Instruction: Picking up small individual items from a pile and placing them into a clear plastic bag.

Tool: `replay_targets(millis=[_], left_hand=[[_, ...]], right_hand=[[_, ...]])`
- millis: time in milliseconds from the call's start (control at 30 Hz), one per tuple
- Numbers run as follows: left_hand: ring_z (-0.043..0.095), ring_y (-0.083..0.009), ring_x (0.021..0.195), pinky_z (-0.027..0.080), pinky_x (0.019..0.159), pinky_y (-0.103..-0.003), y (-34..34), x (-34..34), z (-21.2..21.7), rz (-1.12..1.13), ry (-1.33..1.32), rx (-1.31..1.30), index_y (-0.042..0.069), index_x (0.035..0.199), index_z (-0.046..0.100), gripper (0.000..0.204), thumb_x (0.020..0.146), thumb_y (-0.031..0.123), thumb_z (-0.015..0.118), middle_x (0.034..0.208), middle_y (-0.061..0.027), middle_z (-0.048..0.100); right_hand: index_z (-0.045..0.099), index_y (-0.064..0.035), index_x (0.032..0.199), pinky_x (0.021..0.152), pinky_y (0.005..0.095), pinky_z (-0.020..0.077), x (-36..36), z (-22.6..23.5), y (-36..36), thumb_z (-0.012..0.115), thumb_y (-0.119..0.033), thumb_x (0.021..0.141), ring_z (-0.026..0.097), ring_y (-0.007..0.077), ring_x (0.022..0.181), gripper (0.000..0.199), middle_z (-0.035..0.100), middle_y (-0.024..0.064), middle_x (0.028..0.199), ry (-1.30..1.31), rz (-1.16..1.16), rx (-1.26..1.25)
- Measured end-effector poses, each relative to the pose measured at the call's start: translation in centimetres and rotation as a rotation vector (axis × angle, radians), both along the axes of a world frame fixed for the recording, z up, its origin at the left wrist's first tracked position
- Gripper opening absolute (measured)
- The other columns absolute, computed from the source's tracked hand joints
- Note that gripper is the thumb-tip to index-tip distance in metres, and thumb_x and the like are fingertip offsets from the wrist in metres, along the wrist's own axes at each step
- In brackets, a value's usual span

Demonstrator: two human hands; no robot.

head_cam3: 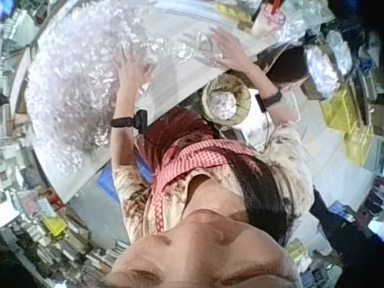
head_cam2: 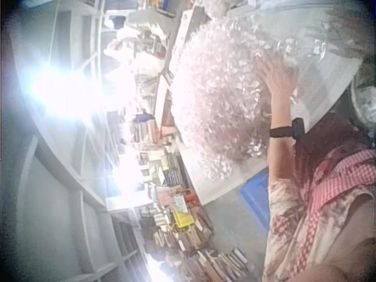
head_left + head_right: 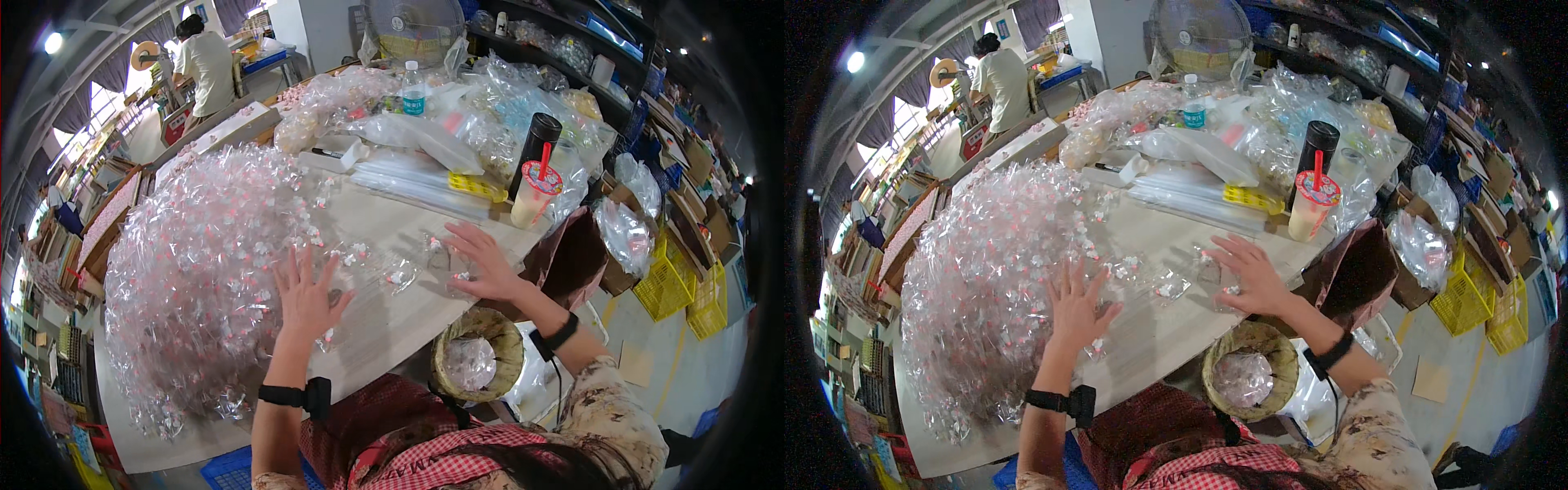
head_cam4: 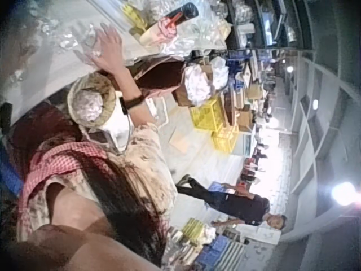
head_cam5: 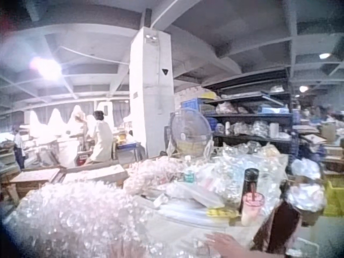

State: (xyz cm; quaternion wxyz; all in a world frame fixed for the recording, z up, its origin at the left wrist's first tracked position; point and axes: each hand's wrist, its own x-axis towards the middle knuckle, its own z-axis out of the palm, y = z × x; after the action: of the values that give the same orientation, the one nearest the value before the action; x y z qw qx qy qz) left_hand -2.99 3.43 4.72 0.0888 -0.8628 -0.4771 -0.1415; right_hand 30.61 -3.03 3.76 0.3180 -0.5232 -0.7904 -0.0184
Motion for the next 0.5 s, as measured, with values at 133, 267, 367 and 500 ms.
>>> replay_targets(millis=[133,267,367,500], left_hand=[[0.022,-0.0440,0.139,0.015,0.108,-0.066,-1.0,0.7,-2.0,0.011,0.025,-0.047,0.023,0.139,0.047,0.063,0.084,0.050,0.061,0.149,-0.0175,0.034],[0.027,-0.0415,0.136,0.018,0.110,-0.063,-1.5,0.6,-2.5,0.031,-0.118,-0.084,0.022,0.135,0.053,0.056,0.085,0.047,0.062,0.145,-0.0130,0.040],[0.033,-0.0393,0.132,0.021,0.109,-0.060,-1.4,0.7,-2.6,0.027,-0.147,-0.082,0.020,0.128,0.058,0.049,0.084,0.043,0.063,0.139,-0.0104,0.046],[0.039,-0.0361,0.126,0.025,0.107,-0.057,-1.2,0.5,-2.6,-0.028,-0.172,-0.067,0.017,0.114,0.064,0.038,0.081,0.036,0.065,0.130,-0.0083,0.051]], right_hand=[[0.055,-0.0188,0.128,0.099,0.0487,0.0396,-0.5,-2.6,3.2,0.064,-0.038,0.084,0.041,0.0225,0.129,0.048,0.045,0.0055,0.141,-0.367,0.003,-0.012],[0.062,-0.0147,0.108,0.082,0.0439,0.0479,1.8,-3.6,4.9,0.065,-0.036,0.084,0.055,0.0275,0.107,0.032,0.058,0.0066,0.118,-0.178,-0.055,-0.193],[0.063,-0.0117,0.095,0.070,0.0410,0.0496,2.2,-3.7,6.5,0.064,-0.037,0.085,0.061,0.0299,0.088,0.027,0.064,0.0077,0.098,-0.074,-0.144,-0.248],[0.065,-0.0103,0.089,0.064,0.0411,0.0490,-2.3,-1.3,8.7,0.065,-0.040,0.083,0.062,0.0319,0.075,0.031,0.065,0.0088,0.081,0.081,-0.060,-0.201]])
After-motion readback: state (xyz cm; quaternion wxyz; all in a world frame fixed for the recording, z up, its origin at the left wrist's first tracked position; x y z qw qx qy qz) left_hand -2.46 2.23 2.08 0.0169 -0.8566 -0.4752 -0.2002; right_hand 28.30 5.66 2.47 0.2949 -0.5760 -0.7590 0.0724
